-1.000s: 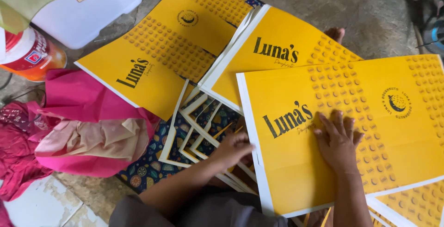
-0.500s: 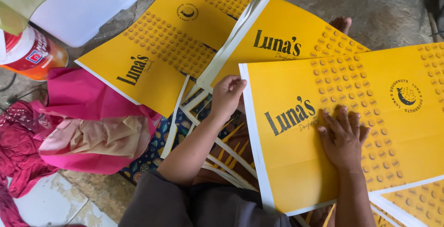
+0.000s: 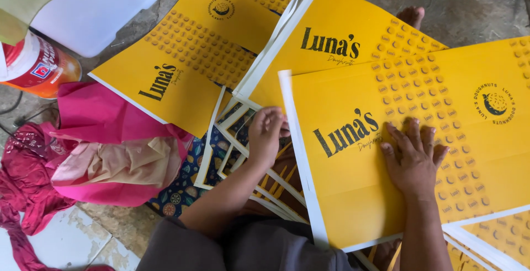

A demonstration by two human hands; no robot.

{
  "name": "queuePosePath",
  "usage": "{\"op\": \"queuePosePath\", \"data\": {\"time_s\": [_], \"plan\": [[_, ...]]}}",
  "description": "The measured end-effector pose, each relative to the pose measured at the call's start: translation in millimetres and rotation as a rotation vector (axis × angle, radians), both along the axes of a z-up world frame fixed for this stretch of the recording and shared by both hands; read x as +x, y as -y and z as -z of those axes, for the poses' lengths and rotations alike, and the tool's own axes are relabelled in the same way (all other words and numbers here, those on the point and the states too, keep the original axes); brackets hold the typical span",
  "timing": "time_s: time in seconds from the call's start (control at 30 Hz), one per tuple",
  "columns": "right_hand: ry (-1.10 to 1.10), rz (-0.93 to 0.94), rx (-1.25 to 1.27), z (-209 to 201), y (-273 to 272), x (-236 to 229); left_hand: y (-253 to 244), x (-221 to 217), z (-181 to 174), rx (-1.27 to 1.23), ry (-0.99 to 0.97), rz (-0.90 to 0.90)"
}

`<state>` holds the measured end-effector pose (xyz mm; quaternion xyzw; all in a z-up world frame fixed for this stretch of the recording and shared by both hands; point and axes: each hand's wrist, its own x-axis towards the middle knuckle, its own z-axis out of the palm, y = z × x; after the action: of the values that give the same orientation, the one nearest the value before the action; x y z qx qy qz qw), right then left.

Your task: Peeling off the waste edges from printed cardboard sheets

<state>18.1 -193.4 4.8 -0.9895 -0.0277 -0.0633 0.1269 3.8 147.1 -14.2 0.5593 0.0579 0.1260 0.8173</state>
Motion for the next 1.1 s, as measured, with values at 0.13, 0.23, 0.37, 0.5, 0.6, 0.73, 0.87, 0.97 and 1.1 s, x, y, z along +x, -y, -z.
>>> {"op": "queuePosePath", "data": {"time_s": [0.13, 0.23, 0.37, 0.5, 0.6, 0.73, 0.87, 0.97, 1.1], "plan": [[0.035, -0.015, 0.013, 0.6, 0.2, -0.3, 11.9, -38.0, -0.7, 0.38, -0.188, 0.033], [-0.008, 0.011, 0.028, -0.2, -1.5, -0.7, 16.7, -56.4, 1.8, 0.214, -0.37, 0.139], [0.017, 0.005, 0.02, 0.8, -1.4, -0.8, 27.8, -65.7, 28.0, -0.065, -0.496, 0.337], [-0.052, 0.041, 0.045, -7.2, -7.0, -1.9, 33.6, -65.9, 39.9, 0.039, -0.39, 0.293], [-0.026, 0.041, 0.038, -2.1, -4.9, -1.0, 32.3, -68.2, 32.5, 0.237, -0.217, 0.232], [-0.043, 0.068, 0.051, -5.2, -7.4, -1.7, 34.2, -71.9, 31.9, 0.281, -0.061, 0.177], [-0.043, 0.094, 0.079, -9.6, -11.9, -1.0, 25.8, -80.4, 17.9, 0.315, 0.009, 0.126], [-0.065, 0.144, 0.106, -17.2, -19.7, -1.0, 19.4, -78.7, 22.3, 0.276, 0.018, 0.164], [-0.082, 0.24, 0.14, -21.6, -31.2, 4.7, 18.0, -76.9, -2.3, 0.358, -0.388, 0.384]]}}
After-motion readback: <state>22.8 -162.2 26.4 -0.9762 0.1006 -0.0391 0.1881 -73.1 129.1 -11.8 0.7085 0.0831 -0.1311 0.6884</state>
